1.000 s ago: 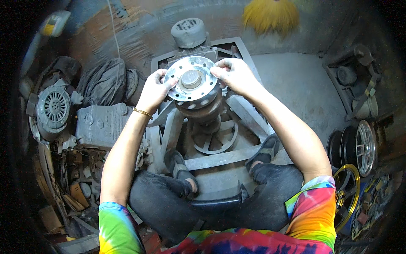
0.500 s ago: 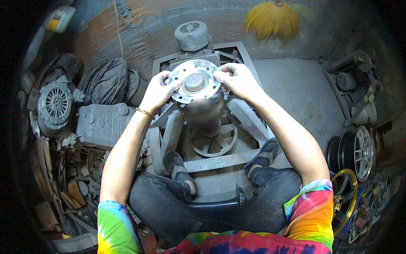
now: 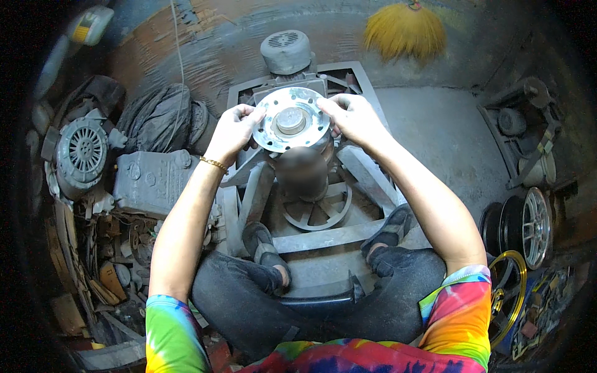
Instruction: The person places several metal components, including a flanged hub, a ring, and a large nut, onto a vertical shaft and secures them.
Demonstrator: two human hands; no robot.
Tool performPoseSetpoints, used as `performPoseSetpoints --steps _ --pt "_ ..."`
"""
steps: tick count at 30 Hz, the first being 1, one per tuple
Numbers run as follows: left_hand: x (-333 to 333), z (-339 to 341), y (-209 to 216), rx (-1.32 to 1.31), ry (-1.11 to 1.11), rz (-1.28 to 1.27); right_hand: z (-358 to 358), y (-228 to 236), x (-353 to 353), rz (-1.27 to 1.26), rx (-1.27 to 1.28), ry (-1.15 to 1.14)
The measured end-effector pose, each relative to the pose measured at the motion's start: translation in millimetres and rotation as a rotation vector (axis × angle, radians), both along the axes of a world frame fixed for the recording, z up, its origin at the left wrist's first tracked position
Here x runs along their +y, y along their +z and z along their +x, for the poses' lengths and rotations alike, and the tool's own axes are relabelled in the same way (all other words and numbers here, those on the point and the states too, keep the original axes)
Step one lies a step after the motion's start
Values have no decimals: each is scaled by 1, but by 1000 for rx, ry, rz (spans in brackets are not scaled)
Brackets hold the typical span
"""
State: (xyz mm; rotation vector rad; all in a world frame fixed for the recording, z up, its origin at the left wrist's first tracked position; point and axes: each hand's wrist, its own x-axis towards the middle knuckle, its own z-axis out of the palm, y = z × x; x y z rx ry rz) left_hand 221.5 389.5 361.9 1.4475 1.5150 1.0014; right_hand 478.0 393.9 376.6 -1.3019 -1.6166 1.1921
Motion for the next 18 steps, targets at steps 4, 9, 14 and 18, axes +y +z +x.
performPoseSetpoints --steps 4,9,14,18 --pt "-6 3 10 -24 -37 -130 1 -8 5 -35 -13 66" --pt "-4 3 6 -116 -24 -149 -5 -14 6 -199 105 49" --pt "-4 5 3 -131 -19 -134 -4 -16 8 -208 92 60" --pt "-3 8 3 -111 -19 -129 -4 -15 7 -151 89 15"
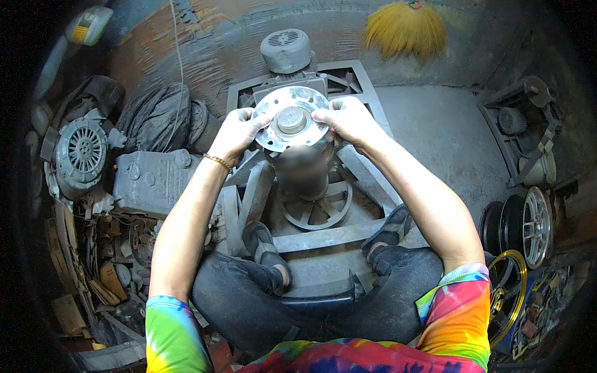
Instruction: The person places several metal components, including a flanged hub, a ring, and a large nut, onto a vertical shaft and secures them.
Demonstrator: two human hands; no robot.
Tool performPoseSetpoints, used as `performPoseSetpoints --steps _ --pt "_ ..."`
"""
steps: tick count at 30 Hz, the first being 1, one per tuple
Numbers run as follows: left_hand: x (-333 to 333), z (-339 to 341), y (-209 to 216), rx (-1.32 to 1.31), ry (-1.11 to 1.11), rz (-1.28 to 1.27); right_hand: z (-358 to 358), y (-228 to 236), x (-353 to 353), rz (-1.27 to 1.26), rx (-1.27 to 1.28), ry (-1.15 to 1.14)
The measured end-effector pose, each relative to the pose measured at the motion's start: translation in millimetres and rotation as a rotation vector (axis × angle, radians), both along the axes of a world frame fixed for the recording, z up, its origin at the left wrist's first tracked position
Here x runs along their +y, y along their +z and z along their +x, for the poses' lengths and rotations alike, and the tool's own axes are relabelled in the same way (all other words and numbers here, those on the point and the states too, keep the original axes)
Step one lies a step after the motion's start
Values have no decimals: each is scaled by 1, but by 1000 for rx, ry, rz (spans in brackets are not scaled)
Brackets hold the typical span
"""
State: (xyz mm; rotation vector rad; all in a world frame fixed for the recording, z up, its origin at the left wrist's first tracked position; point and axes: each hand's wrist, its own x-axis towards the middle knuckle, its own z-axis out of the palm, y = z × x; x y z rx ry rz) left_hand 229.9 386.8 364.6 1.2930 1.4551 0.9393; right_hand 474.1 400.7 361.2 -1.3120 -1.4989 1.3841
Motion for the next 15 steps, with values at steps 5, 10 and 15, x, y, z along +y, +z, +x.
performPoseSetpoints --steps 5,10,15 --pt "4 2 -2 -6 -14 21 1 0 6 21 -57 10" --pt "-6 -5 13 300 -113 91 -1 7 2 166 -269 39" --pt "4 -1 4 86 17 168 4 11 2 197 -125 0"
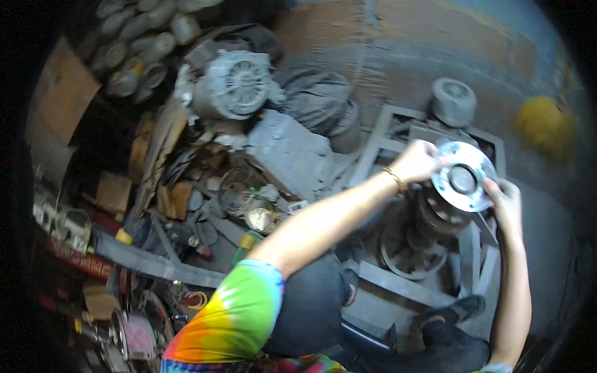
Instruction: The person places several metal components, including a flanged hub, a ring, and a large nut, onto a vertical shaft and secures them.
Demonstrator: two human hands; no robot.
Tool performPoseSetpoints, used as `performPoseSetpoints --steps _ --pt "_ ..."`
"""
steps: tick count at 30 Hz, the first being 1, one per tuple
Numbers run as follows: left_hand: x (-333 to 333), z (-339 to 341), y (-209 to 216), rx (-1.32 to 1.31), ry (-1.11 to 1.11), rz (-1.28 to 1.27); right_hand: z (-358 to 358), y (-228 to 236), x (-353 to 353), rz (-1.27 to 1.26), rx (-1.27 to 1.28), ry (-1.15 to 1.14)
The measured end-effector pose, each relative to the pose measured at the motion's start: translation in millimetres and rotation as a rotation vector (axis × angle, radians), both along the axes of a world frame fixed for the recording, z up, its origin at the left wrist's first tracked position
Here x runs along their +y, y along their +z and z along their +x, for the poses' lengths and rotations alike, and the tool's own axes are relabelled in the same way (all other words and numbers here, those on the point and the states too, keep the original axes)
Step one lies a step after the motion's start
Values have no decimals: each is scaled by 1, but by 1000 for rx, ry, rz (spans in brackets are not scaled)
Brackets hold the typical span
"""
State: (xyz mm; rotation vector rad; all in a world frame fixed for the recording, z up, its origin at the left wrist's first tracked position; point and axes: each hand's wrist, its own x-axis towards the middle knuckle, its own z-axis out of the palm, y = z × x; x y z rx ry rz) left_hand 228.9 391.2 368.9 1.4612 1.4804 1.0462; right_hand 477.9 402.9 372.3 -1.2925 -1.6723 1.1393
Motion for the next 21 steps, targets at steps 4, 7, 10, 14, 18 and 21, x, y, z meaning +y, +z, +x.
performPoseSetpoints --steps 4,7,10,14,18,21 --pt "-24 -4 43 -494 -140 29 -5 15 -3 143 256 -53" --pt "-58 -29 109 -274 -88 233 -3 29 -11 160 379 -58" --pt "-84 -116 181 494 416 1061 2 46 -24 148 402 -26" --pt "-128 -297 284 1032 967 905 -3 39 -28 125 414 3" --pt "-114 -387 318 1095 891 239 -2 29 -16 263 268 -12" --pt "-84 -414 307 1090 902 31 -1 26 -3 354 292 -32"
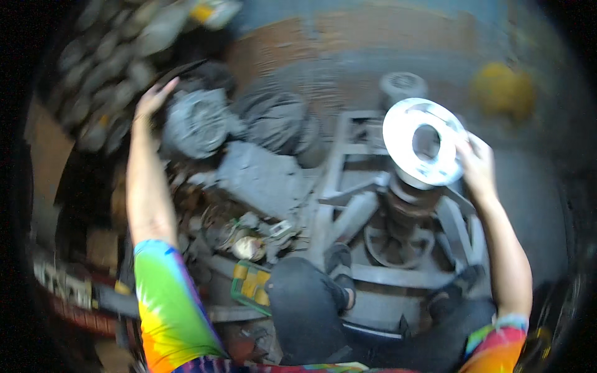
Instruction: The person places several metal components, including a flanged hub, a ring, and a large nut, onto a vertical shaft and secures them.
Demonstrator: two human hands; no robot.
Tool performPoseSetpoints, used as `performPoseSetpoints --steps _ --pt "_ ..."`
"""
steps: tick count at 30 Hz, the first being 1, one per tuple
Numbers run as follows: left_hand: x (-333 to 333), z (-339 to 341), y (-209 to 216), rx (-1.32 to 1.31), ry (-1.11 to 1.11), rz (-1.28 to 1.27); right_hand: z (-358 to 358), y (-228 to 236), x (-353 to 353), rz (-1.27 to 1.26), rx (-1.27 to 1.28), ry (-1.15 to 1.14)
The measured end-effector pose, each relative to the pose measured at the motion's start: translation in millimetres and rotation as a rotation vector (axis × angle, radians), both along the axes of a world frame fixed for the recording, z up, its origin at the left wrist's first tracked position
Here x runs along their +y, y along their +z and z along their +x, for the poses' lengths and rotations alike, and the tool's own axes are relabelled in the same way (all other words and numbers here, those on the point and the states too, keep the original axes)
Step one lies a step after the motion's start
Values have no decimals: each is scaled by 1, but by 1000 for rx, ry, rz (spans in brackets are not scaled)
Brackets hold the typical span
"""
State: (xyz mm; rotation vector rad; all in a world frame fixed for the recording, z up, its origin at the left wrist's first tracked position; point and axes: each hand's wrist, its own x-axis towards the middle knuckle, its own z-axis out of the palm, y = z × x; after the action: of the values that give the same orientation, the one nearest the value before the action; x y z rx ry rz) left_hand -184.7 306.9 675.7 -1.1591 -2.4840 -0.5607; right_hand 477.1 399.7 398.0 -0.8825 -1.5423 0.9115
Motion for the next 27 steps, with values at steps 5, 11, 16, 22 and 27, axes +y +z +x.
performPoseSetpoints --steps 5,11,16,22,27 --pt "-27 25 -24 264 214 326 -8 4 -1 -1 23 -18" --pt "-87 226 -46 -521 -622 1526 -30 42 -42 189 67 -40" --pt "-94 349 -135 -1792 -870 1126 -40 64 -78 294 133 115" --pt "-76 420 -230 -1421 -1196 739 -53 64 -108 95 81 297" --pt "-58 427 -277 -1277 -957 538 -44 50 -103 170 2 204"
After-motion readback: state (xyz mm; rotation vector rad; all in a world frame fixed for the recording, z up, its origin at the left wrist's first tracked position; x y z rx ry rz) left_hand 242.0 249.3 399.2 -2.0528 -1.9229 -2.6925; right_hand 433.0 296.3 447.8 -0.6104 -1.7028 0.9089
